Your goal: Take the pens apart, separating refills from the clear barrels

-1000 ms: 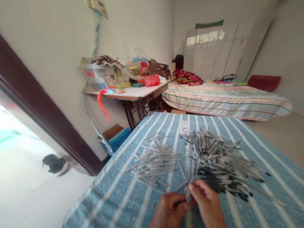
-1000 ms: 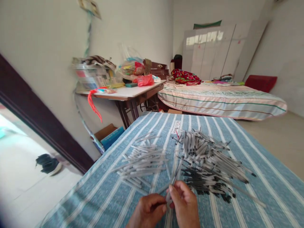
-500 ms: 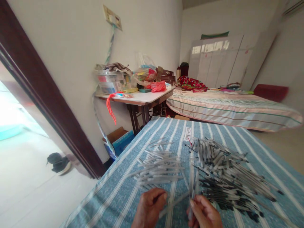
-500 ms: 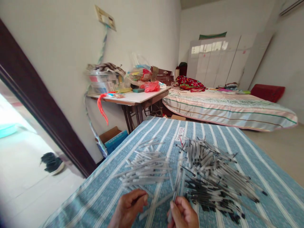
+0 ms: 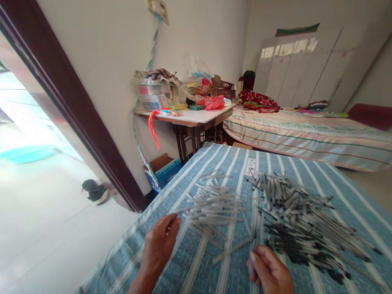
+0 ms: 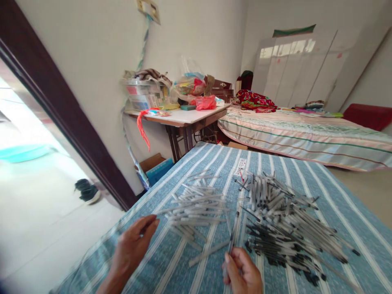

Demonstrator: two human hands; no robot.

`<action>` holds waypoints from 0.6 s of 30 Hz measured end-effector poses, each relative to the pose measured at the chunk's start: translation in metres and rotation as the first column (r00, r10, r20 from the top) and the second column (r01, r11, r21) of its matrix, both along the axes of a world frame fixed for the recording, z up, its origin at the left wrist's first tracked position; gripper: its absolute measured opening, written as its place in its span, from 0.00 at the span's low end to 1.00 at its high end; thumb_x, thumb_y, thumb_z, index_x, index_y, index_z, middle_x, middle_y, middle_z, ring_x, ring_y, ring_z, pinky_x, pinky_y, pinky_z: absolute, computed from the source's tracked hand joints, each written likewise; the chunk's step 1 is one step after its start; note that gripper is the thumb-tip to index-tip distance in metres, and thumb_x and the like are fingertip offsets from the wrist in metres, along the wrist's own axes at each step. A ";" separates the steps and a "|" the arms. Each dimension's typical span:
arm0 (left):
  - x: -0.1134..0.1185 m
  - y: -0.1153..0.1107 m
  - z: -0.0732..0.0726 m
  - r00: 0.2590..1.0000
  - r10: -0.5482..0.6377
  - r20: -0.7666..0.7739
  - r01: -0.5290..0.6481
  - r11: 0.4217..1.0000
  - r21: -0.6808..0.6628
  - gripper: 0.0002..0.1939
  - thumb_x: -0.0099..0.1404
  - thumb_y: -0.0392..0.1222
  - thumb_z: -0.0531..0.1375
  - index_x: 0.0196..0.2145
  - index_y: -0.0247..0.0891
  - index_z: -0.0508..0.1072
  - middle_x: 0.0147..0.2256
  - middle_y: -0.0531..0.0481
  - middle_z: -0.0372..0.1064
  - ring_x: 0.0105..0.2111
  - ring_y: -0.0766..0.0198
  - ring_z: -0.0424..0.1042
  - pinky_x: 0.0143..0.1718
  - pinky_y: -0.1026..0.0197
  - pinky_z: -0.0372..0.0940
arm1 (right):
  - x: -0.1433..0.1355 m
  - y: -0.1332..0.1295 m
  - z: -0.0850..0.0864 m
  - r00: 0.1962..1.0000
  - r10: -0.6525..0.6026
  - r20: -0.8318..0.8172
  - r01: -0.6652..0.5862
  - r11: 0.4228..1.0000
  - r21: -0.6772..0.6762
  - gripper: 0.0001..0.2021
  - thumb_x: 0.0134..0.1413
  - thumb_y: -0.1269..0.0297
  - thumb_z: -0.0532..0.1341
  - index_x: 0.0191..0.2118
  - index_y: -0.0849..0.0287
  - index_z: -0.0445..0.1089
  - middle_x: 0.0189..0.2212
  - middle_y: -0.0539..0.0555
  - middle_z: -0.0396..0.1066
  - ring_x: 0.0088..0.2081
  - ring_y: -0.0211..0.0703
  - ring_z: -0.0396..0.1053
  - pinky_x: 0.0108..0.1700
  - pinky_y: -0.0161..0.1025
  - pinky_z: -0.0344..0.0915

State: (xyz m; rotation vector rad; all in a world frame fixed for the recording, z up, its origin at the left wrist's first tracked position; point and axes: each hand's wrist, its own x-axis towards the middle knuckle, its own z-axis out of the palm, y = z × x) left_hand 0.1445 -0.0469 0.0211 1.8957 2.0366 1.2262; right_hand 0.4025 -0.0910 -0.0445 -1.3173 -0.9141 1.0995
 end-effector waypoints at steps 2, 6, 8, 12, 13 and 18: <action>-0.018 -0.006 -0.001 0.993 0.105 -0.055 -0.105 0.994 0.010 0.15 0.58 0.51 0.52 0.31 0.38 0.72 0.28 0.52 0.71 0.26 0.63 0.71 0.31 0.63 0.66 | 0.003 -0.003 0.005 1.000 0.007 0.018 -0.007 1.000 -0.006 0.19 0.41 0.46 0.61 0.27 0.60 0.68 0.15 0.49 0.67 0.15 0.35 0.61 0.17 0.29 0.58; -0.033 -0.029 -0.016 0.965 0.201 -0.169 -0.204 0.979 -0.001 0.15 0.60 0.50 0.50 0.33 0.38 0.71 0.30 0.50 0.71 0.30 0.61 0.71 0.35 0.60 0.65 | 0.010 -0.007 0.010 0.996 0.021 0.086 -0.019 1.000 -0.024 0.19 0.42 0.47 0.61 0.29 0.60 0.68 0.16 0.50 0.68 0.17 0.36 0.62 0.19 0.29 0.60; -0.035 -0.044 -0.026 0.960 0.169 -0.222 -0.175 0.984 -0.008 0.14 0.61 0.48 0.50 0.34 0.38 0.70 0.33 0.48 0.71 0.34 0.60 0.71 0.39 0.59 0.65 | 0.013 -0.009 0.012 0.992 0.024 0.126 -0.018 0.999 -0.048 0.19 0.42 0.47 0.62 0.31 0.60 0.67 0.17 0.50 0.69 0.18 0.36 0.63 0.20 0.30 0.61; -0.049 -0.071 -0.041 0.917 0.233 -0.325 -0.225 0.972 0.062 0.13 0.59 0.47 0.53 0.38 0.40 0.70 0.43 0.45 0.68 0.43 0.54 0.67 0.48 0.51 0.59 | 0.019 -0.011 0.013 0.982 0.007 0.189 0.008 0.997 -0.081 0.20 0.39 0.47 0.63 0.30 0.60 0.67 0.18 0.51 0.69 0.18 0.37 0.63 0.20 0.31 0.62; -0.055 -0.076 -0.044 0.894 0.311 -0.324 -0.299 0.950 0.089 0.14 0.59 0.48 0.53 0.39 0.39 0.70 0.45 0.43 0.66 0.45 0.51 0.65 0.50 0.48 0.57 | 0.021 -0.011 0.013 0.979 0.002 0.202 0.016 0.996 -0.085 0.20 0.39 0.47 0.63 0.30 0.60 0.67 0.19 0.51 0.70 0.18 0.37 0.63 0.20 0.31 0.62; -0.069 -0.082 -0.062 0.825 0.565 -0.034 -0.563 0.825 0.041 0.21 0.61 0.49 0.49 0.47 0.32 0.65 0.50 0.37 0.57 0.51 0.50 0.58 0.52 0.48 0.56 | 0.033 -0.009 0.006 0.962 0.039 0.270 0.000 0.990 -0.143 0.23 0.31 0.43 0.64 0.27 0.59 0.68 0.19 0.55 0.71 0.19 0.42 0.64 0.21 0.36 0.64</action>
